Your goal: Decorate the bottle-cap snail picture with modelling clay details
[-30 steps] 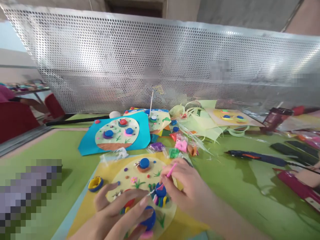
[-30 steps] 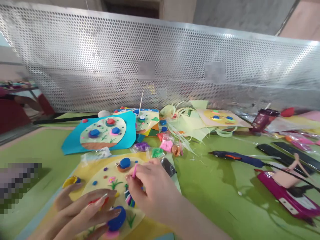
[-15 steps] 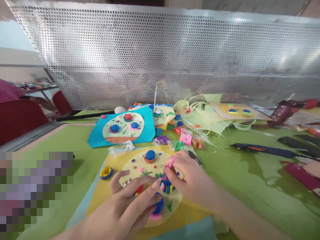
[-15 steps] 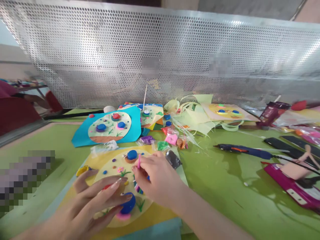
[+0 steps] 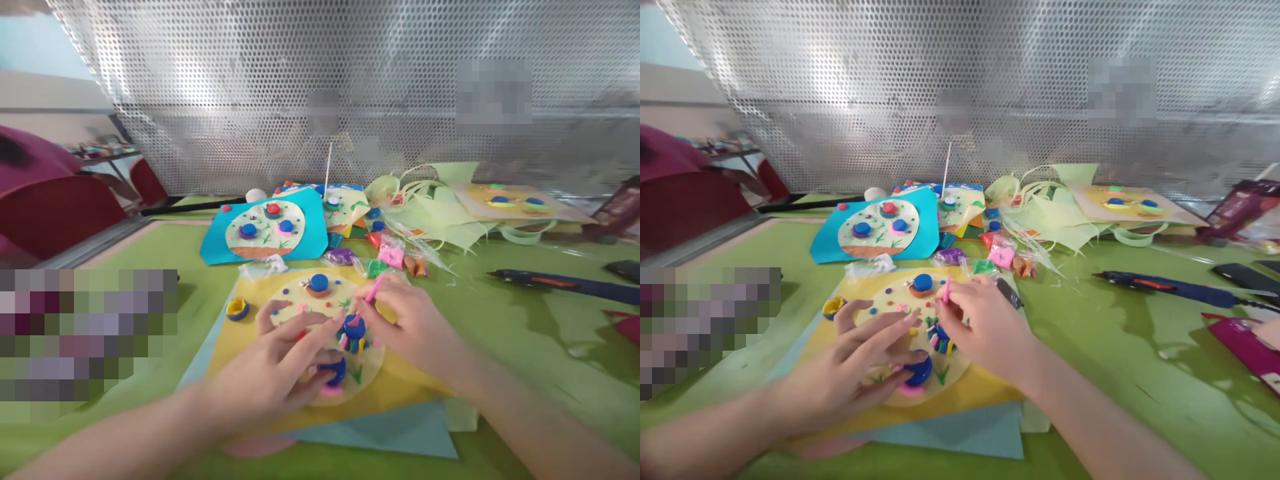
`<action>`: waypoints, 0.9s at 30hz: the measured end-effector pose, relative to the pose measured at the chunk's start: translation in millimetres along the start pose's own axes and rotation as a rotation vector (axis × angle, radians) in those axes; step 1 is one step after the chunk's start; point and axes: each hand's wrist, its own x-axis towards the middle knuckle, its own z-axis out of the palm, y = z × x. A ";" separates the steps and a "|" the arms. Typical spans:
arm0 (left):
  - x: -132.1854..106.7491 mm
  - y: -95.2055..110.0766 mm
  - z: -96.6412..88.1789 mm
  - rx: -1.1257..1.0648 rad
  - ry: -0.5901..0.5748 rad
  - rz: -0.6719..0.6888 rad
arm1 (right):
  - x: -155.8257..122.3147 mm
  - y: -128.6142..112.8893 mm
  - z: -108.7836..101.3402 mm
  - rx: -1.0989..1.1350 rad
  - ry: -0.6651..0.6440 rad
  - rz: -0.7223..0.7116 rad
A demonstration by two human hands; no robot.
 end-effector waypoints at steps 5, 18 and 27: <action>-1.8 1.1 2.8 -0.118 -0.003 -0.046 | -0.9 2.7 -2.7 -0.006 0.027 0.014; -0.3 -0.7 2.0 -0.227 0.051 -0.152 | -1.7 0.0 -4.7 -0.049 0.036 0.009; 1.0 2.2 9.3 -0.083 0.023 -0.077 | -2.7 -1.8 -7.2 -0.048 0.040 -0.007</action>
